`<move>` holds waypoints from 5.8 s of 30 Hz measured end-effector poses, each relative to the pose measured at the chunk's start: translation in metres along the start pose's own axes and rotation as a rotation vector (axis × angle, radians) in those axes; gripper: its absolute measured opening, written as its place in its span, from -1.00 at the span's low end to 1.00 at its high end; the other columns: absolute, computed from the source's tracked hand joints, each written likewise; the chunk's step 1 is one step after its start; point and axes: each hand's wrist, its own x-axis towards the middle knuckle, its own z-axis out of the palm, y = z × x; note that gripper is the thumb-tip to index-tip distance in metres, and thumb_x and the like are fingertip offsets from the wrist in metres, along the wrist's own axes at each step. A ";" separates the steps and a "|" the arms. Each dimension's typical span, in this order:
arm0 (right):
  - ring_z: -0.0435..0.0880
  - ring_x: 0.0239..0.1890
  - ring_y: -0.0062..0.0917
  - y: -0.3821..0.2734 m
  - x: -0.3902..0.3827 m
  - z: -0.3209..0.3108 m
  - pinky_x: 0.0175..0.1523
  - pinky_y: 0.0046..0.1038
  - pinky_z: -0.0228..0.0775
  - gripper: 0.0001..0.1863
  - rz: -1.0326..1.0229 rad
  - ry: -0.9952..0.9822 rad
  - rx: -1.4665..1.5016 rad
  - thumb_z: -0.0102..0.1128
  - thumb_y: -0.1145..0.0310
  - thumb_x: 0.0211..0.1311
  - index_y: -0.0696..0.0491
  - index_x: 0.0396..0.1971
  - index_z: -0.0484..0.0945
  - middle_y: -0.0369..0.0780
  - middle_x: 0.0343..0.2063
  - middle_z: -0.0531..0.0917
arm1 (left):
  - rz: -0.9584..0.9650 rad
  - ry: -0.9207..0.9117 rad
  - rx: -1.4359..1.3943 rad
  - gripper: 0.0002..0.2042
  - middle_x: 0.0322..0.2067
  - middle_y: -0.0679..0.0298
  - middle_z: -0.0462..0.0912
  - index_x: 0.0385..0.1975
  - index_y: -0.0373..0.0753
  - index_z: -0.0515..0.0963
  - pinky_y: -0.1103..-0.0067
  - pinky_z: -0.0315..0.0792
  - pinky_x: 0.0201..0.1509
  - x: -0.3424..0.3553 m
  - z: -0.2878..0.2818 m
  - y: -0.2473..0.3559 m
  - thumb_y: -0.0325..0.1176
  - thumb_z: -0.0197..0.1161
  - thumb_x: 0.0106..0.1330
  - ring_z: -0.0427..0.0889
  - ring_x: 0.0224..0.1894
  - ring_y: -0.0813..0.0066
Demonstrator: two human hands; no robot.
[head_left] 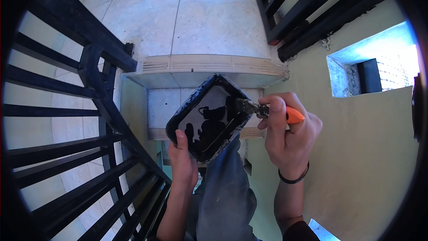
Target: The person paints a metal gate by dipping a paintbrush into a container of paint and applying paint onto the gate.
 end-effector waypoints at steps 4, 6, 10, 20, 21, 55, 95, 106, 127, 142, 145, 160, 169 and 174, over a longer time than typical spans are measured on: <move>0.65 -0.61 -0.39 0.003 -0.010 0.006 -0.47 -0.44 0.43 -0.94 -0.106 0.020 -0.050 0.29 0.43 0.32 0.09 -0.34 0.66 -0.21 -0.57 0.66 | 0.020 -0.017 -0.030 -0.40 0.25 0.14 0.48 0.32 -0.35 0.30 0.34 0.37 0.39 0.006 -0.005 0.000 0.04 0.11 0.55 0.47 0.28 0.32; 0.63 -0.60 -0.41 0.008 -0.020 0.010 -0.46 -0.45 0.42 -0.92 -0.156 0.012 0.008 0.31 0.43 0.29 0.11 -0.30 0.68 -0.21 -0.53 0.66 | 0.020 0.013 -0.013 -0.42 0.25 0.13 0.47 0.33 -0.35 0.29 0.34 0.36 0.41 0.007 -0.001 0.000 0.02 0.10 0.56 0.47 0.29 0.31; 0.56 -0.65 -0.42 0.016 -0.030 0.015 -0.49 -0.45 0.39 -0.87 -0.213 0.072 0.007 0.30 0.41 0.29 0.16 -0.27 0.68 -0.21 -0.56 0.64 | 0.024 0.014 -0.019 -0.41 0.25 0.11 0.47 0.33 -0.37 0.29 0.34 0.34 0.42 0.012 0.013 0.005 0.01 0.10 0.56 0.47 0.29 0.30; 0.70 -0.64 -0.52 0.034 -0.021 0.035 -0.46 -0.58 0.50 -0.53 0.256 0.301 0.409 -0.14 0.16 0.64 0.30 -0.08 0.58 -0.07 -0.41 0.75 | -0.015 0.016 -0.001 -0.44 0.18 0.12 0.54 0.29 -0.38 0.33 0.40 0.47 0.30 0.044 0.036 0.009 0.00 0.11 0.56 0.57 0.20 0.34; 0.71 -0.61 -0.49 0.041 -0.016 0.032 -0.44 -0.54 0.54 -0.51 0.364 0.351 0.576 -0.17 0.13 0.65 0.30 -0.04 0.56 -0.03 -0.36 0.75 | -0.013 -0.015 -0.027 -0.44 0.18 0.12 0.55 0.29 -0.38 0.34 0.41 0.48 0.29 0.049 0.040 0.008 0.00 0.10 0.56 0.58 0.20 0.35; 0.84 -0.32 -0.48 0.187 0.026 0.102 -0.22 -0.52 0.62 -0.66 0.191 0.704 0.062 0.10 0.41 0.54 0.20 0.20 0.56 -0.11 -0.40 0.80 | 0.100 -0.119 -0.018 -0.40 0.35 0.12 0.42 0.41 -0.31 0.26 0.32 0.33 0.44 0.062 0.055 0.013 0.07 -0.09 0.62 0.44 0.37 0.31; 0.83 -0.30 -0.40 0.180 0.029 0.107 -0.25 -0.48 0.68 -0.59 0.398 0.758 0.518 0.00 0.30 0.60 0.31 0.20 0.48 0.02 -0.13 0.72 | 0.090 -0.117 -0.046 -0.35 0.37 0.14 0.39 0.43 -0.29 0.22 0.30 0.29 0.47 0.046 0.034 0.018 0.12 -0.07 0.59 0.41 0.39 0.28; 0.83 -0.34 -0.38 0.145 0.047 0.085 -0.28 -0.49 0.69 -0.56 0.184 0.770 0.407 -0.03 0.28 0.62 0.32 0.25 0.43 0.05 -0.20 0.73 | 0.105 -0.130 -0.025 -0.35 0.37 0.13 0.39 0.45 -0.27 0.20 0.30 0.28 0.48 0.042 0.033 0.019 0.13 -0.07 0.59 0.40 0.39 0.29; 0.83 -0.38 -0.39 0.146 0.047 0.082 -0.31 -0.52 0.66 -0.55 0.176 0.746 0.413 0.02 0.24 0.60 0.33 0.20 0.47 0.02 -0.18 0.75 | 0.112 -0.084 -0.042 -0.38 0.32 0.18 0.46 0.44 -0.18 0.23 0.29 0.45 0.36 0.033 0.031 0.018 0.14 -0.05 0.58 0.52 0.31 0.29; 0.82 -0.41 -0.39 0.188 0.032 0.116 -0.36 -0.50 0.66 -0.56 0.451 0.791 0.642 0.00 0.25 0.60 0.29 0.22 0.46 0.06 -0.11 0.72 | 0.108 -0.057 -0.051 -0.38 0.31 0.18 0.46 0.43 -0.18 0.25 0.30 0.47 0.32 0.031 0.032 0.019 0.13 -0.03 0.57 0.51 0.30 0.28; 0.82 -0.39 -0.34 0.168 0.047 0.107 -0.37 -0.50 0.67 -0.50 0.460 0.789 0.789 -0.04 0.19 0.62 0.33 0.23 0.41 0.13 -0.02 0.66 | 0.106 -0.056 -0.042 -0.39 0.32 0.18 0.45 0.43 -0.17 0.25 0.30 0.47 0.33 0.031 0.029 0.021 0.12 -0.02 0.57 0.50 0.31 0.29; 0.83 -0.36 -0.31 0.190 0.035 0.104 -0.40 -0.48 0.67 -0.49 0.585 0.825 0.760 -0.07 0.16 0.62 0.33 0.24 0.39 0.19 0.01 0.65 | 0.103 -0.076 -0.053 -0.37 0.34 0.17 0.43 0.45 -0.18 0.22 0.29 0.46 0.34 0.031 0.035 0.020 0.14 -0.03 0.57 0.49 0.33 0.27; 0.83 -0.32 -0.30 0.183 0.039 0.103 -0.36 -0.48 0.68 -0.49 0.576 0.812 0.816 -0.10 0.15 0.63 0.29 0.25 0.39 0.17 -0.01 0.65 | 0.107 -0.071 -0.039 -0.37 0.33 0.17 0.45 0.44 -0.19 0.23 0.32 0.48 0.32 0.031 0.032 0.021 0.14 -0.03 0.57 0.51 0.30 0.30; 0.83 -0.30 -0.29 0.178 0.041 0.090 -0.35 -0.47 0.69 -0.50 0.512 0.766 0.867 -0.11 0.15 0.63 0.28 0.25 0.39 0.17 0.00 0.65 | 0.120 -0.050 -0.047 -0.37 0.33 0.17 0.44 0.44 -0.18 0.23 0.32 0.48 0.32 0.028 0.036 0.023 0.14 -0.02 0.56 0.50 0.32 0.30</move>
